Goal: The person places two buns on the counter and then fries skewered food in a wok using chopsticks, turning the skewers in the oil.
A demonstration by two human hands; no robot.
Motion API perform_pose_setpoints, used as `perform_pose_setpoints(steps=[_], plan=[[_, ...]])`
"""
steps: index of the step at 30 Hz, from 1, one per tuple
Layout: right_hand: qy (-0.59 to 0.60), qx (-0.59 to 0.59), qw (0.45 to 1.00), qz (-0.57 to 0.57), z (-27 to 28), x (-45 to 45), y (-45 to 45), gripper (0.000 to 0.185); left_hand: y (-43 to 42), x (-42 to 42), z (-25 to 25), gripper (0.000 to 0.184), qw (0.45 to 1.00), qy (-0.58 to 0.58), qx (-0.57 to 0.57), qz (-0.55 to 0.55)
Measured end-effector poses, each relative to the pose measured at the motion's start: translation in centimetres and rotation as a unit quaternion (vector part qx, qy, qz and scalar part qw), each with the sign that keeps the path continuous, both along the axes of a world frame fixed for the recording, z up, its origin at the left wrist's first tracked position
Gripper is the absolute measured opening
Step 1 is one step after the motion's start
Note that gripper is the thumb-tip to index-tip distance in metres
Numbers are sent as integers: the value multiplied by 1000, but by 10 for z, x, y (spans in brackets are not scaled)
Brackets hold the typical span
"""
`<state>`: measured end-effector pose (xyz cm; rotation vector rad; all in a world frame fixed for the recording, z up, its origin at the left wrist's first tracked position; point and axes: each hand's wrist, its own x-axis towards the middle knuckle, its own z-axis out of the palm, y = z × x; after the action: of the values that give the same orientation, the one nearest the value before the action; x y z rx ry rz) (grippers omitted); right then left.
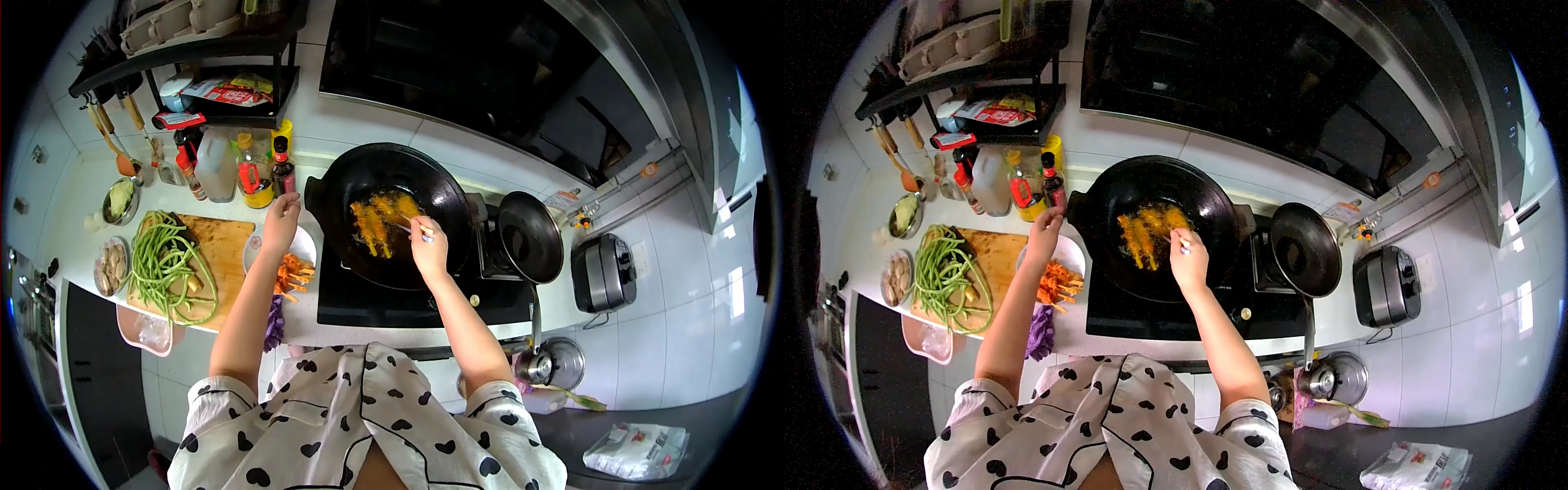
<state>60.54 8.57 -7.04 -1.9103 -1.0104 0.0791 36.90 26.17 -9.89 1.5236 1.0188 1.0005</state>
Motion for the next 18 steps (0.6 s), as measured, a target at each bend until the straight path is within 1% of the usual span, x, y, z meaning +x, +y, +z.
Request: perform_pose_setpoints(steps=[3,4,7,8,11,12,13,16,18], plan=[[-12,10,1000,27,1,-3,2,14,4,-1,-5,26,1000,-5,-8,-1],[-33,-4,999,35,6,-6,3,14,5,0,-7,26,1000,-8,-11,-4],[-32,-17,999,39,-5,1,6,14,6,2,-7,26,1000,-2,-11,-5],[-44,-15,999,26,-11,6,8,18,6,2,-6,26,1000,-2,-7,-4],[159,7,987,2,1,8,6,25,6,0,-7,26,1000,-4,-1,-1],[170,10,985,5,4,12,6,30,7,0,-8,26,1000,-5,0,-1],[222,27,975,-6,7,14,6,31,8,0,-10,26,1000,-7,0,-2],[321,72,944,-30,4,34,4,30,7,-1,-9,26,1000,-3,-5,0],[331,75,939,-50,0,45,1,29,5,-2,-6,26,1000,0,-9,1]])
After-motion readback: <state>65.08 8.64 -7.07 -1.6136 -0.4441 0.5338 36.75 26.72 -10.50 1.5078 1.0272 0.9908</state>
